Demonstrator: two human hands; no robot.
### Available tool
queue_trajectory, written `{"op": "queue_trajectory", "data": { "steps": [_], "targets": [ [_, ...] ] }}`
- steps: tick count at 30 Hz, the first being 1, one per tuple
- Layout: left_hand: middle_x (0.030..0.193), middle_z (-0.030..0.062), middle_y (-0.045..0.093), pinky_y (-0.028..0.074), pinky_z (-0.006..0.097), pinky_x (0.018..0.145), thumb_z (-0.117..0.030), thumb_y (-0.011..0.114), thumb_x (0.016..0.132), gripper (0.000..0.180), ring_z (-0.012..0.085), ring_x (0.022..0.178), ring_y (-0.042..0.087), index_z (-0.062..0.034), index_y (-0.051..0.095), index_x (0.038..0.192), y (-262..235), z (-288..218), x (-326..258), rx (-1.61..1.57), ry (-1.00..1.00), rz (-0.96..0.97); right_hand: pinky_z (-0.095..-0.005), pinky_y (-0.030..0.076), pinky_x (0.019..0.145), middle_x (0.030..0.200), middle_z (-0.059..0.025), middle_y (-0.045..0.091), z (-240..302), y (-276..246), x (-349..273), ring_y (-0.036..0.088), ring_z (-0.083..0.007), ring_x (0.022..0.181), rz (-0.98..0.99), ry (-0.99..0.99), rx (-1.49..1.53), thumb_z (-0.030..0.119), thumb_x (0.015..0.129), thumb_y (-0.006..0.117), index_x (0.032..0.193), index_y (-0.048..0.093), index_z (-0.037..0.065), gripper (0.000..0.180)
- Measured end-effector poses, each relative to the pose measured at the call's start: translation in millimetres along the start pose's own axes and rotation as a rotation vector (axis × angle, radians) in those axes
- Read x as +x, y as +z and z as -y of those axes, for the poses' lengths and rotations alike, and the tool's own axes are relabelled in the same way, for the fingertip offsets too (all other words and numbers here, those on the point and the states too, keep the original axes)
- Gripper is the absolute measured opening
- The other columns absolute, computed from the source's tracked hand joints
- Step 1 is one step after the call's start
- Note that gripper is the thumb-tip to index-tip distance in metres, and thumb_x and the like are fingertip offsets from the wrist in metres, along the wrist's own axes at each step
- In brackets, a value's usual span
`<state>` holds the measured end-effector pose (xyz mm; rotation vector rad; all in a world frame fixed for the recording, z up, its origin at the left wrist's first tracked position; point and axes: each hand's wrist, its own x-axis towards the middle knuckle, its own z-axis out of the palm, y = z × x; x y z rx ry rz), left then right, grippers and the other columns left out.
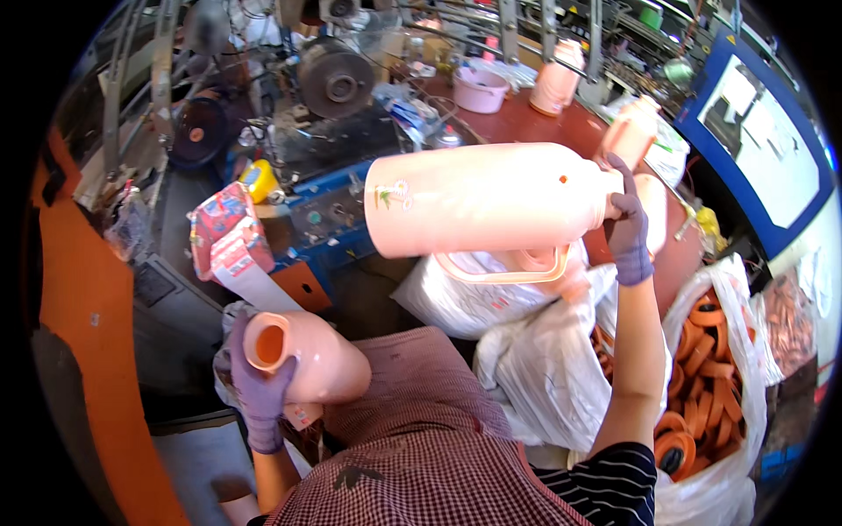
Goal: The person retrieves pink plastic pitcher bodies from a bag, attaches orange handles, and places the assembled units on a nearby table. The person also uses a yellow utility knife to trim excess plastic from the pitcher openings.
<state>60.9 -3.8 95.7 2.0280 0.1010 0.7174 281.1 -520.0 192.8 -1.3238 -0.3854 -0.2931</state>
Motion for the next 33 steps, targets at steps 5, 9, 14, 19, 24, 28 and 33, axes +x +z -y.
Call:
{"op": "queue_trajectory", "data": {
  "steps": [5, 9, 14, 19, 24, 28, 33],
  "targets": [
    [0.133, 0.0164, 0.056, 0.043, 0.039, 0.107, -0.005, 0.079, 0.066, 0.088, 0.0286, 0.122, 0.056, 0.0024, 0.039, 0.145, -2, 5, -2, -0.075, -0.049, -0.06, -0.0417, 0.042, 0.112, 0.136, -0.026, 0.055, 2, -30, -3, 0.056, -0.0356, 0.126, 0.147, 0.115, 0.212, 0.016, 0.07, 0.053, 0.149, 0.033, 0.0, 0.083],
    [0.135, 0.0165, 0.054, 0.041, 0.039, 0.109, -0.005, 0.077, 0.067, 0.089, 0.0285, 0.125, 0.054, 0.002, 0.038, 0.146, -9, 7, -6, -0.053, -0.083, -0.084, -0.0417, 0.042, 0.112, 0.137, -0.0246, 0.055, 4, -32, 6, 0.056, -0.0354, 0.126, 0.225, 0.194, 0.165, 0.018, 0.069, 0.059, 0.15, 0.035, 0.001, 0.086],
    [0.136, 0.0169, 0.054, 0.041, 0.04, 0.108, -0.007, 0.076, 0.067, 0.085, 0.0283, 0.124, 0.054, 0.0019, 0.042, 0.145, -19, 11, -11, 0.021, -0.065, -0.116, -0.0385, 0.043, 0.11, 0.138, -0.0207, 0.054, 3, -1, 38, 0.055, -0.0306, 0.127, 0.449, 0.288, 0.168, 0.019, 0.069, 0.062, 0.15, 0.036, 0.001, 0.087],
    [0.134, 0.0167, 0.056, 0.042, 0.039, 0.106, -0.008, 0.076, 0.066, 0.086, 0.0285, 0.121, 0.056, 0.0024, 0.042, 0.144, -22, 12, -14, 0.013, -0.054, -0.124, -0.036, 0.045, 0.108, 0.139, -0.0176, 0.054, -8, 0, 59, 0.057, -0.0266, 0.125, 0.658, 0.392, 0.148, 0.022, 0.071, 0.065, 0.15, 0.037, 0.002, 0.085],
    [0.143, 0.0169, 0.05, 0.04, 0.038, 0.109, -0.004, 0.072, 0.074, 0.083, 0.0272, 0.127, 0.053, 0.0026, 0.036, 0.149, -25, 16, -19, -0.02, -0.05, -0.082, -0.0359, 0.043, 0.109, 0.136, -0.0151, 0.056, -21, -3, 58, 0.056, -0.0249, 0.124, 0.612, 0.428, 0.042, 0.023, 0.071, 0.066, 0.146, 0.044, 0.002, 0.082],
    [0.139, 0.0156, 0.052, 0.042, 0.037, 0.107, -0.004, 0.075, 0.071, 0.086, 0.0259, 0.123, 0.055, 0.0045, 0.038, 0.148, -25, 13, -11, -0.006, -0.076, -0.137, -0.0348, 0.041, 0.11, 0.135, -0.0137, 0.057, -30, -6, 60, 0.056, -0.0255, 0.124, 0.703, 0.453, -0.012, 0.023, 0.07, 0.065, 0.145, 0.045, 0.002, 0.081],
    [0.13, 0.0143, 0.059, 0.045, 0.037, 0.104, -0.012, 0.081, 0.064, 0.09, 0.0246, 0.116, 0.058, 0.0061, 0.042, 0.144, -39, -25, 14, 0.044, -0.013, -0.233, -0.034, 0.036, 0.109, 0.127, -0.0112, 0.057, -45, 6, 43, 0.052, -0.0217, 0.121, 0.838, 0.531, -0.39, 0.029, 0.065, 0.075, 0.134, 0.055, 0.002, 0.077]
  ]
}}
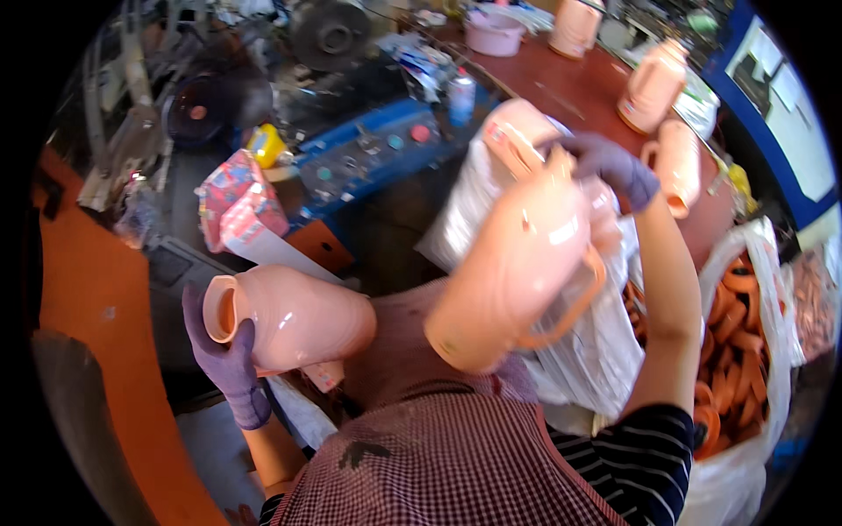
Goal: The person retrieves pink plastic pitcher bodies from a bag, attaches orange handles, and places the assembled units on a nearby table. The person also uses a yellow utility knife to trim excess plastic from the pitcher openings.
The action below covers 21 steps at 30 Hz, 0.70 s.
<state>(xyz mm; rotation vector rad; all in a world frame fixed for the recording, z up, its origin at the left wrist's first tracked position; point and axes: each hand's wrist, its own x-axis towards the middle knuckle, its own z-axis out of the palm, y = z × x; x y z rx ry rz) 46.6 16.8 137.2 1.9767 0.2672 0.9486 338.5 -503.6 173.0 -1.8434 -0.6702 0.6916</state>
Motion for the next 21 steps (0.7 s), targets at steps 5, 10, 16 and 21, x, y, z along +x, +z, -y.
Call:
{"op": "queue_trajectory", "data": {
  "steps": [5, 10, 16, 21],
  "targets": [
    [0.127, 0.0151, 0.06, 0.045, 0.037, 0.103, -0.016, 0.081, 0.061, 0.091, 0.0251, 0.115, 0.06, 0.0057, 0.044, 0.141, 9, -51, 29, -0.001, 0.111, -0.064, -0.0331, 0.034, 0.11, 0.128, -0.0109, 0.057, -3, 87, -2, 0.05, -0.0231, 0.124, -0.104, -0.072, -0.114, 0.024, 0.078, 0.073, 0.13, 0.057, 0.002, 0.059],
    [0.12, 0.0145, 0.064, 0.049, 0.037, 0.099, -0.016, 0.082, 0.058, 0.092, 0.025, 0.11, 0.063, 0.0054, 0.045, 0.139, 20, -60, 30, 0.049, 0.146, -0.059, -0.0347, 0.041, 0.107, 0.128, -0.0125, 0.063, -5, 94, -16, 0.057, -0.0244, 0.121, -0.241, -0.121, -0.425, 0.028, 0.089, 0.07, 0.129, 0.061, 0.006, 0.046],
    [0.128, 0.0177, 0.059, 0.046, 0.041, 0.103, -0.014, 0.077, 0.058, 0.094, 0.0279, 0.116, 0.059, 0.0054, 0.039, 0.142, 32, -74, 38, -0.051, 0.302, -0.072, -0.0365, 0.041, 0.108, 0.127, -0.0134, 0.063, -3, 99, -22, 0.057, -0.027, 0.122, -0.319, -0.056, -0.394, 0.031, 0.088, 0.068, 0.13, 0.062, 0.01, 0.048],
    [0.134, 0.0191, 0.054, 0.045, 0.044, 0.104, -0.019, 0.084, 0.059, 0.104, 0.0321, 0.122, 0.055, 0.0025, 0.03, 0.146, 74, -107, 94, -0.292, 0.767, -0.174, -0.0375, 0.039, 0.109, 0.13, -0.0136, 0.062, 3, 105, -20, 0.055, -0.0288, 0.123, -0.336, -0.039, -0.41, 0.031, 0.087, 0.067, 0.131, 0.061, 0.01, 0.05]
  ]
}}
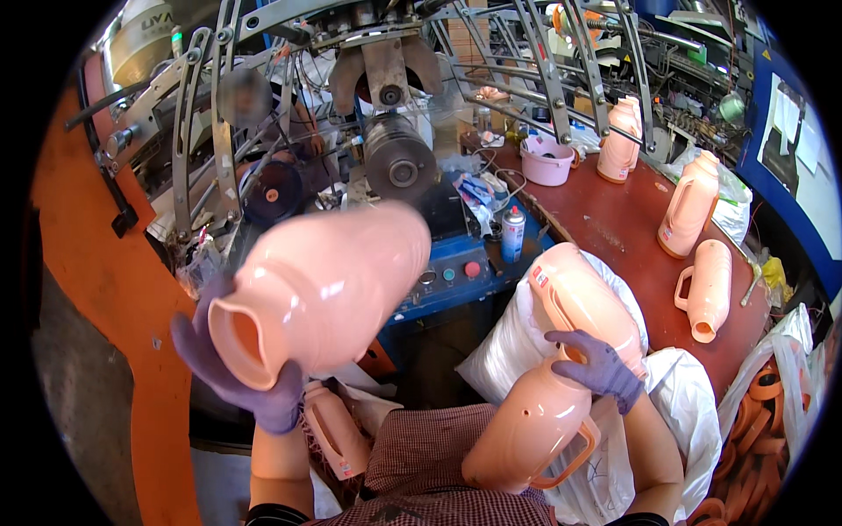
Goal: The person retrieves pink plastic pitcher bodies from a bag, attaches orange handles, and places the assembled units on a nearby table. The person also uses a yellow utility knife to trim excess plastic from the pitcher openings.
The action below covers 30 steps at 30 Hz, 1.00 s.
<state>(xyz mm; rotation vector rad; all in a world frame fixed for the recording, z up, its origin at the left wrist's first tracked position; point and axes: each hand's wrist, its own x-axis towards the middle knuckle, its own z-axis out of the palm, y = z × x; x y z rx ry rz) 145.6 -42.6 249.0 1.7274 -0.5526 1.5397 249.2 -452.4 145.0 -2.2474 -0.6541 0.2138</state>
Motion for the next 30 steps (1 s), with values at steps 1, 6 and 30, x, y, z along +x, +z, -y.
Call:
{"op": "queue_trajectory", "data": {
  "steps": [1, 6, 30],
  "targets": [
    [0.132, 0.0186, 0.054, 0.046, 0.046, 0.102, -0.019, 0.087, 0.056, 0.101, 0.0337, 0.121, 0.055, 0.001, 0.036, 0.141, 17, 8, 14, -0.038, 0.064, -0.001, -0.0375, 0.039, 0.11, 0.131, -0.0138, 0.061, 4, 0, 0, 0.054, -0.0294, 0.125, 0.018, 0.076, 0.045, 0.03, 0.086, 0.067, 0.132, 0.06, 0.01, 0.052],
    [0.125, 0.0169, 0.057, 0.043, 0.052, 0.105, -0.021, 0.092, 0.056, 0.088, 0.0403, 0.12, 0.054, -0.0026, 0.052, 0.132, 98, 80, 21, 0.297, 0.287, 0.192, -0.0371, 0.038, 0.11, 0.129, -0.0154, 0.061, 7, -1, -5, 0.054, -0.0306, 0.124, -0.01, 0.101, 0.056, 0.03, 0.083, 0.069, 0.131, 0.061, 0.008, 0.054],
    [0.133, 0.0081, 0.054, 0.033, 0.056, 0.111, -0.02, 0.086, 0.056, 0.082, 0.0323, 0.128, 0.05, -0.0102, 0.053, 0.131, 162, 97, -3, 0.399, 0.389, 0.381, -0.0354, 0.042, 0.103, 0.118, -0.0135, 0.064, -19, 7, -33, 0.059, -0.0264, 0.114, -0.21, 0.038, 0.187, 0.021, 0.079, 0.073, 0.126, 0.065, 0.005, 0.05]
  ]
}}
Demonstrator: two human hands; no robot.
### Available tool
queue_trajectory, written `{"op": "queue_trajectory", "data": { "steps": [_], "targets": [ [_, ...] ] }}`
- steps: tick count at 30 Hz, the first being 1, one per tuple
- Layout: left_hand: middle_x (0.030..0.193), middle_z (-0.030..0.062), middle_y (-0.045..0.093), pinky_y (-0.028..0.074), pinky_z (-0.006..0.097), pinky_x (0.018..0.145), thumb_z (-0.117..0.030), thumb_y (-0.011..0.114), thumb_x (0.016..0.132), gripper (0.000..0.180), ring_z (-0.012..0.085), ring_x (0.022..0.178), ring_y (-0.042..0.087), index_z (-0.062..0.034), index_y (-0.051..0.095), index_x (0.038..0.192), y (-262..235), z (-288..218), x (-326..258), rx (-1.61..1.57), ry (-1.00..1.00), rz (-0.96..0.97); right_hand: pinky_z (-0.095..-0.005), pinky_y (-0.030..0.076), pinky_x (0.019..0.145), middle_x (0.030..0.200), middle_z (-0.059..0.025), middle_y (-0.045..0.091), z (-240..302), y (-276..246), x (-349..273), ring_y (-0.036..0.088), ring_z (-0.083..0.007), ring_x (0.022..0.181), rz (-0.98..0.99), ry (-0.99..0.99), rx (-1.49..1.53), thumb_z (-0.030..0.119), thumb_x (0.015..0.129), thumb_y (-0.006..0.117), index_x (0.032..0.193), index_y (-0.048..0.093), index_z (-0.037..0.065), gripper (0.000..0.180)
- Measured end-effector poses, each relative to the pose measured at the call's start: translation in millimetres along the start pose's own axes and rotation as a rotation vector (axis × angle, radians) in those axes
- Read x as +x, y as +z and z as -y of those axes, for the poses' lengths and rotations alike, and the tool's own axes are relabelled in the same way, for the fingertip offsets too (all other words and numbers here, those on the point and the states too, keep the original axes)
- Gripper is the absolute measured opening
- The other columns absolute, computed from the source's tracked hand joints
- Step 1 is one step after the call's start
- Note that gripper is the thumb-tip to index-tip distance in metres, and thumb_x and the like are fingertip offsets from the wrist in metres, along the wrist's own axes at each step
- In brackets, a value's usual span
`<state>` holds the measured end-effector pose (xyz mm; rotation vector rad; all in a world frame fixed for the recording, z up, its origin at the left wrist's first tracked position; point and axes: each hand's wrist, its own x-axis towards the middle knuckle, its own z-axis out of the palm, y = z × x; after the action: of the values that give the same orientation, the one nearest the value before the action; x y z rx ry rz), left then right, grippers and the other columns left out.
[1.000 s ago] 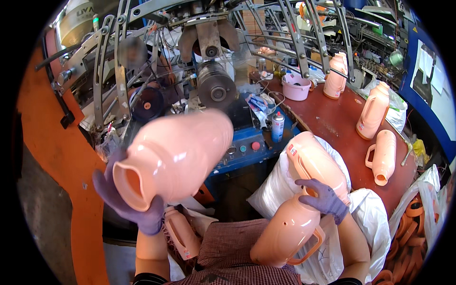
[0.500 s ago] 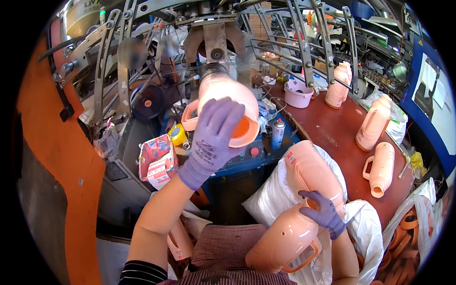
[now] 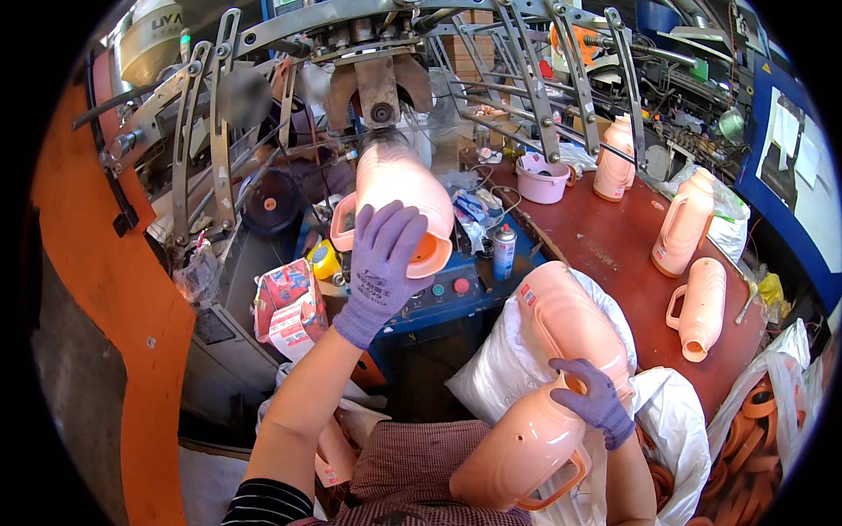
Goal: The person retrieves pink plastic pitcher bodies from a bag, attaches orange handles, and places the assembled units on a nearby table. The person also uses a yellow utility knife to trim excess plastic from the pitcher openings.
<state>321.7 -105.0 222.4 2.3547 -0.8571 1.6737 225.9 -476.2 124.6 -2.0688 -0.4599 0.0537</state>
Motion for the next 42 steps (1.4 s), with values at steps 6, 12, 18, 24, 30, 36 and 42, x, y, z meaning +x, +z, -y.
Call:
{"op": "queue_trajectory", "data": {
  "steps": [6, 12, 18, 24, 30, 36, 42],
  "targets": [
    [0.13, 0.0097, 0.057, 0.036, 0.054, 0.109, -0.016, 0.083, 0.062, 0.071, 0.0335, 0.127, 0.052, -0.0103, 0.054, 0.128, 16, 32, -18, 0.069, -0.073, 0.027, -0.0358, 0.042, 0.104, 0.118, -0.0136, 0.064, -8, -3, -1, 0.059, -0.0259, 0.114, -0.005, 0.0, 0.025, 0.021, 0.079, 0.073, 0.126, 0.065, 0.006, 0.051],
    [0.129, 0.0081, 0.058, 0.038, 0.05, 0.105, -0.012, 0.079, 0.063, 0.065, 0.0315, 0.128, 0.052, -0.0104, 0.056, 0.124, 20, 43, -2, 0.083, -0.019, 0.157, -0.036, 0.042, 0.104, 0.118, -0.0136, 0.065, -11, -2, 8, 0.059, -0.0263, 0.114, -0.007, 0.03, 0.051, 0.022, 0.079, 0.072, 0.126, 0.066, 0.006, 0.05],
    [0.13, 0.0089, 0.057, 0.037, 0.048, 0.107, -0.005, 0.076, 0.063, 0.064, 0.0316, 0.13, 0.05, -0.011, 0.056, 0.123, 41, 79, -6, 0.089, -0.003, 0.225, -0.0355, 0.042, 0.103, 0.116, -0.0135, 0.065, -6, 2, 14, 0.059, -0.0267, 0.113, -0.004, 0.072, 0.027, 0.02, 0.077, 0.073, 0.124, 0.066, 0.006, 0.049],
    [0.13, 0.0089, 0.056, 0.035, 0.05, 0.108, -0.004, 0.076, 0.063, 0.065, 0.0323, 0.132, 0.048, -0.0118, 0.055, 0.123, 59, 109, -5, 0.07, 0.019, 0.232, -0.0353, 0.043, 0.102, 0.114, -0.0143, 0.065, -2, 5, 18, 0.059, -0.0272, 0.112, -0.005, 0.042, 0.023, 0.019, 0.076, 0.073, 0.123, 0.067, 0.005, 0.05],
    [0.134, 0.0043, 0.05, 0.03, 0.049, 0.11, -0.015, 0.083, 0.058, 0.077, 0.025, 0.135, 0.043, -0.0164, 0.05, 0.127, 64, 113, -5, 0.152, 0.079, 0.3, -0.0352, 0.043, 0.102, 0.116, -0.0142, 0.065, 6, 6, 9, 0.06, -0.0269, 0.112, -0.027, -0.001, 0.019, 0.015, 0.075, 0.073, 0.124, 0.066, 0.004, 0.05],
    [0.136, 0.004, 0.05, 0.029, 0.05, 0.111, -0.015, 0.082, 0.061, 0.074, 0.0244, 0.137, 0.042, -0.017, 0.05, 0.128, 66, 115, -7, 0.172, 0.055, 0.295, -0.0353, 0.044, 0.101, 0.117, -0.0128, 0.065, 20, -1, -6, 0.061, -0.0253, 0.112, -0.059, -0.079, 0.01, 0.011, 0.074, 0.075, 0.124, 0.065, 0.003, 0.051],
    [0.134, 0.0047, 0.052, 0.029, 0.049, 0.11, -0.012, 0.078, 0.063, 0.069, 0.0253, 0.136, 0.043, -0.0161, 0.051, 0.127, 68, 118, -7, 0.138, 0.076, 0.265, -0.0353, 0.045, 0.101, 0.118, -0.0126, 0.065, 21, -4, -14, 0.061, -0.025, 0.112, -0.075, -0.1, 0.012, 0.01, 0.074, 0.075, 0.124, 0.065, 0.003, 0.052]
  ]
}}
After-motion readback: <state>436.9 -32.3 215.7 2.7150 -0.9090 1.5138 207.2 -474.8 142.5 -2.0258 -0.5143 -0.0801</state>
